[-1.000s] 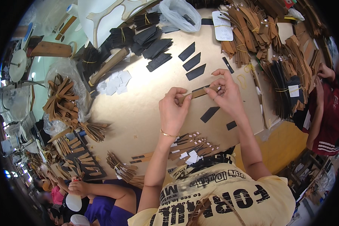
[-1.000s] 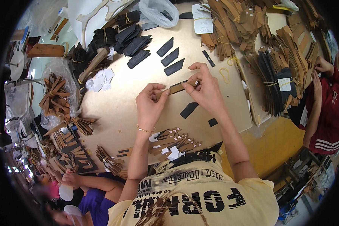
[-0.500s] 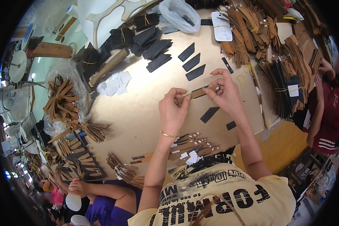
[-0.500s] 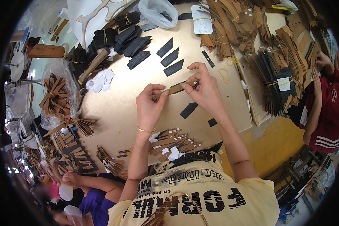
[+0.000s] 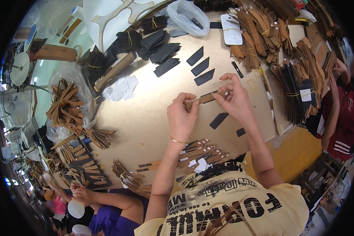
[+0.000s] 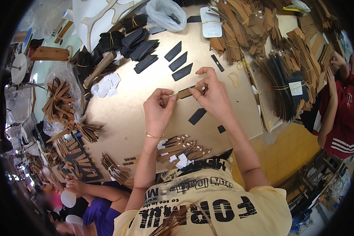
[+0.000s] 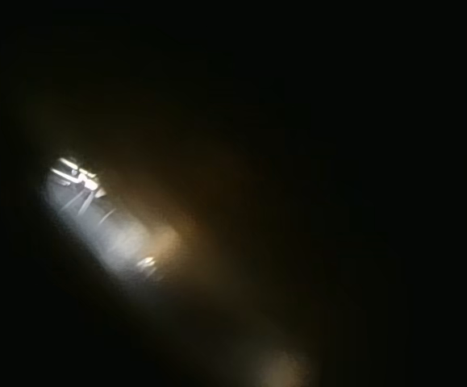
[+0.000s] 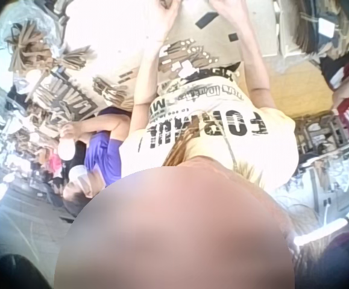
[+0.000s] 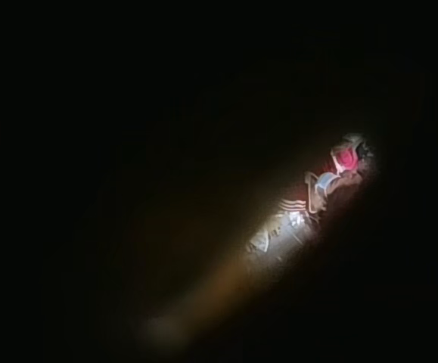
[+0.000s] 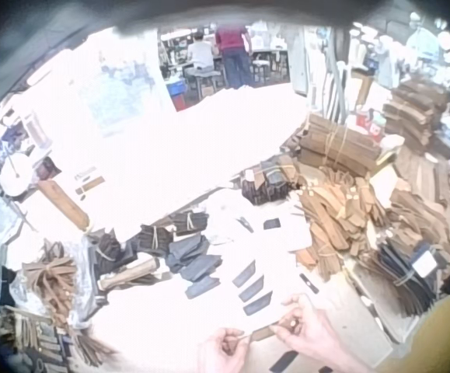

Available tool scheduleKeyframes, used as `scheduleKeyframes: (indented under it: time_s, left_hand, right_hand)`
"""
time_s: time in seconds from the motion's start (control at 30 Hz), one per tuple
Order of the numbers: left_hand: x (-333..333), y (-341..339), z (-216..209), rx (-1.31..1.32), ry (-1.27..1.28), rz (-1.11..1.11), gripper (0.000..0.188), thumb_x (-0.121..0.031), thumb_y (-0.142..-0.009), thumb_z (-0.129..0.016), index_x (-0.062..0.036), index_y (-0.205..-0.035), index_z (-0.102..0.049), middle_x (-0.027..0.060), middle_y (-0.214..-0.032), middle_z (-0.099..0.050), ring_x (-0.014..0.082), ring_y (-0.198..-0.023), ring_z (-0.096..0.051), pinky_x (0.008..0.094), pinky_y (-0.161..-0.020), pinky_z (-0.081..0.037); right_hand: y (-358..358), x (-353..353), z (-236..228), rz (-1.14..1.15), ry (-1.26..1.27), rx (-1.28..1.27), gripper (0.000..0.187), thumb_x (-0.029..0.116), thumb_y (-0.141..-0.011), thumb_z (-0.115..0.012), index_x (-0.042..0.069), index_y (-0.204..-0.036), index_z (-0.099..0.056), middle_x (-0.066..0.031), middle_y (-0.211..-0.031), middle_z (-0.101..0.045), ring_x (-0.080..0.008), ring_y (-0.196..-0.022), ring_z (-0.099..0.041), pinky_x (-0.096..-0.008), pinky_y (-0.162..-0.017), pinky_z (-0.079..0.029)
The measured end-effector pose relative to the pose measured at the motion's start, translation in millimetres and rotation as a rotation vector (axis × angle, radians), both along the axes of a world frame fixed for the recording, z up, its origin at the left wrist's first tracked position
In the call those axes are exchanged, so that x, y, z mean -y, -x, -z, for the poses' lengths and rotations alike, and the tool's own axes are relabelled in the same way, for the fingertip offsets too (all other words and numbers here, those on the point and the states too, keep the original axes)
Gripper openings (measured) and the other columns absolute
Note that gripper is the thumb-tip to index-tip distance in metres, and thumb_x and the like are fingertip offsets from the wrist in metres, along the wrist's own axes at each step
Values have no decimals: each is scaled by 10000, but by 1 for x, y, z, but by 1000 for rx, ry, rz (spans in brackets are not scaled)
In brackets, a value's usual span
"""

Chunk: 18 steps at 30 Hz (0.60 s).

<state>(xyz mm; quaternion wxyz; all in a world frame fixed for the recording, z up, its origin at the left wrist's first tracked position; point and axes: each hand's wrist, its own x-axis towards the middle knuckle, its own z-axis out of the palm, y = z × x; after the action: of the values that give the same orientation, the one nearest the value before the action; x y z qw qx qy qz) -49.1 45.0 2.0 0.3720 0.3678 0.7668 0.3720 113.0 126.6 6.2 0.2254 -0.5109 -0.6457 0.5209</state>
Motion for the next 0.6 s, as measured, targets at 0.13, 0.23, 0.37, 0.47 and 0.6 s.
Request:
scheduleKeyframes:
  time_s: [0.13, 0.23, 0.37, 0.47, 0.6]
  left_hand:
    - [-1, 0, -1, -22, -11, 4, 119, -72, -837, -717, 11, -904, -665, 99, -685, -665, 144, -507, -560, 294, -521, -456]
    - [0, -2, 0, -34, -28, 2, 109, -66, -844, -717, 12, -899, -664, 83, -690, -657, 128, -516, -551, 278, -516, -449]
    - [6, -12, 6, -177, -124, 15, 95, -41, -844, -717, -20, -928, -678, 73, -824, -632, 117, -599, -556, 268, -531, -461]
    - [13, -21, 13, -514, -256, 118, 160, -28, -816, -718, -70, -969, -697, 98, -993, -596, 207, -732, -610, 325, -592, -511]
    - [18, -21, 22, -716, -297, 252, 260, -32, -788, -723, -116, -1034, -712, 89, -1125, -563, 262, -854, -621, 360, -651, -535]
  right_hand:
    - [0, 1, -2, -4, -32, 26, 431, 46, -837, -719, 23, -1178, -456, -84, -731, -663, -128, -559, -585, -274, -524, -459]
    - [0, 1, -1, -8, -40, 33, 430, 42, -840, -714, 26, -1179, -452, -88, -737, -661, -132, -561, -589, -278, -525, -462]
    - [0, 2, 2, 3, -47, 10, 446, 48, -830, -725, 37, -1184, -454, -45, -751, -653, -56, -539, -496, -228, -496, -397]
    - [1, 2, 4, 5, -54, 2, 451, 50, -826, -729, 43, -1184, -455, -20, -754, -647, -17, -529, -451, -200, -483, -366]
    - [0, 3, 2, 2, -51, 21, 456, 49, -833, -728, 43, -1197, -453, -23, -762, -641, -22, -537, -459, -199, -489, -379]
